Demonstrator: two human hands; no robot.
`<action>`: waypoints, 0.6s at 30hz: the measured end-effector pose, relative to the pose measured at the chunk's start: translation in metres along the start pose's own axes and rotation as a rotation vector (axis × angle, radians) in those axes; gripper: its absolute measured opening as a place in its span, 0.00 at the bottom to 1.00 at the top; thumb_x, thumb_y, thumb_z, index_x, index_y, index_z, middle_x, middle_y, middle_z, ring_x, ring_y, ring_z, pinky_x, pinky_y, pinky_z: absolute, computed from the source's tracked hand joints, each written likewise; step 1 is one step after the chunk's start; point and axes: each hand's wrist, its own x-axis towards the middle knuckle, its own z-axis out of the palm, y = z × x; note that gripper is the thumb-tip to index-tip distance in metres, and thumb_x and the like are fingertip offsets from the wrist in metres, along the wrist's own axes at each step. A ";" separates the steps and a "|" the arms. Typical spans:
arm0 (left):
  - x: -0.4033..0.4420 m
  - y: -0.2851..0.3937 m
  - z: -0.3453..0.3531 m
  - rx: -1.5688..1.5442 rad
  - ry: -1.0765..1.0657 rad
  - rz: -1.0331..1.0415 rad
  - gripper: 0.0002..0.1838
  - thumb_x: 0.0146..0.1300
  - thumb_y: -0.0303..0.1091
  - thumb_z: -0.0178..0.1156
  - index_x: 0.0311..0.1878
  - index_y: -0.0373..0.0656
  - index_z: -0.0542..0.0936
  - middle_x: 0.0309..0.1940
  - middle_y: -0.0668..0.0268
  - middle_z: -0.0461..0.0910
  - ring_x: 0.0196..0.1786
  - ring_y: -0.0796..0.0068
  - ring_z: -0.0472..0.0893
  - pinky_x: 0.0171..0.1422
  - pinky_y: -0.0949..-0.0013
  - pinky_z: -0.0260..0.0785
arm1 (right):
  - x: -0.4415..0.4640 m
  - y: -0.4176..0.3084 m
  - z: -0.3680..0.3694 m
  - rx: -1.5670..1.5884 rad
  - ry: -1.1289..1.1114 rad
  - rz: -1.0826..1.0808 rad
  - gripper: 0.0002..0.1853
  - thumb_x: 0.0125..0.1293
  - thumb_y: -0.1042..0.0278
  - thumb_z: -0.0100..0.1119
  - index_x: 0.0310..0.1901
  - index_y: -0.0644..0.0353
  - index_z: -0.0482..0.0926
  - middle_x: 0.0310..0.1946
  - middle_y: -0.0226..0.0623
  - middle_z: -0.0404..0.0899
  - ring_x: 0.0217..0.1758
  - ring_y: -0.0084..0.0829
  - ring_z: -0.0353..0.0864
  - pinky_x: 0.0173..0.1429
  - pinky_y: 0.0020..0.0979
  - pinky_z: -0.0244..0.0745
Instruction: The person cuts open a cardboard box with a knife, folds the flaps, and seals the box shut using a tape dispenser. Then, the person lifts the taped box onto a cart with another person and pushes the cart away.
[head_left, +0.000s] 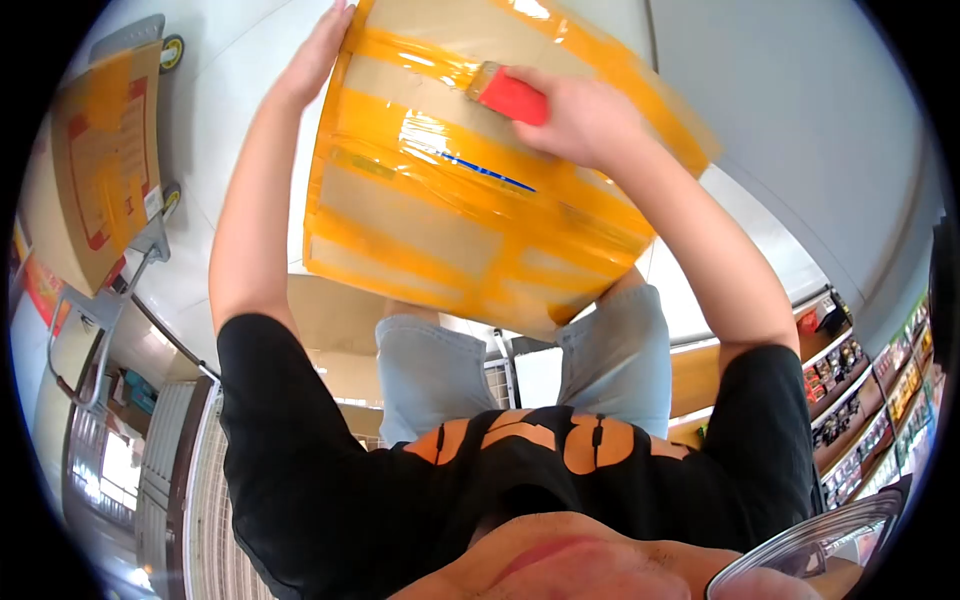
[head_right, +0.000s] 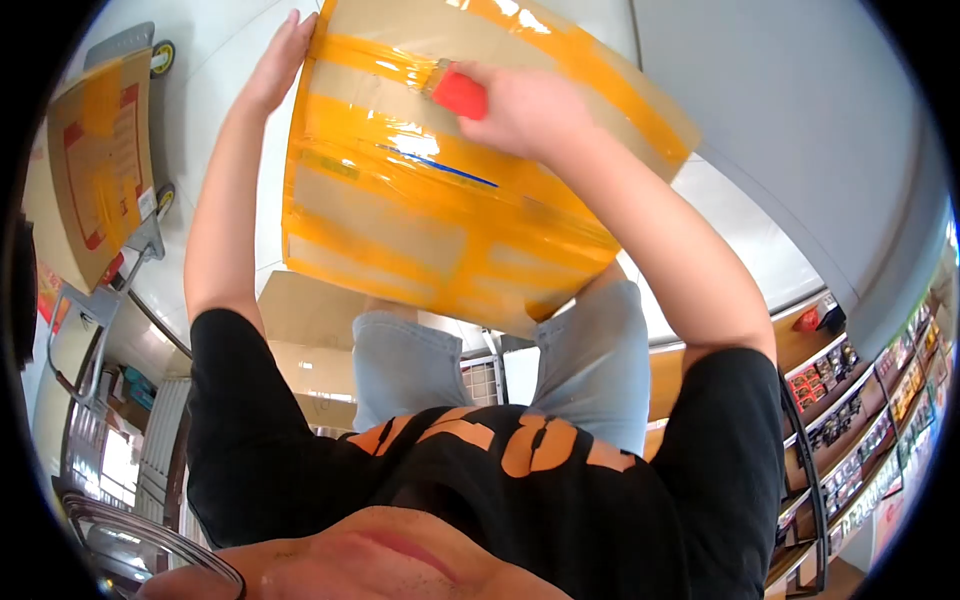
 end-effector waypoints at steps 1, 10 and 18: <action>-0.003 -0.006 0.028 0.252 0.114 0.131 0.42 0.80 0.62 0.40 0.82 0.37 0.53 0.84 0.57 0.48 0.85 0.62 0.46 0.87 0.60 0.34 | 0.002 0.000 0.000 -0.014 0.023 -0.039 0.35 0.61 0.44 0.62 0.72 0.37 0.73 0.46 0.44 0.88 0.48 0.46 0.87 0.53 0.44 0.84; 0.010 -0.072 0.227 0.904 0.009 0.505 0.41 0.81 0.61 0.32 0.84 0.42 0.48 0.86 0.50 0.41 0.87 0.50 0.36 0.88 0.52 0.28 | -0.137 0.168 0.034 0.001 0.105 -0.046 0.38 0.59 0.54 0.65 0.74 0.26 0.69 0.40 0.41 0.85 0.45 0.43 0.87 0.48 0.44 0.83; 0.011 -0.086 0.295 1.528 0.497 0.345 0.57 0.70 0.72 0.48 0.81 0.29 0.49 0.83 0.36 0.40 0.85 0.35 0.36 0.85 0.35 0.29 | -0.234 0.460 0.182 -0.207 -0.181 0.354 0.43 0.58 0.59 0.68 0.77 0.28 0.64 0.43 0.39 0.86 0.45 0.41 0.87 0.49 0.42 0.83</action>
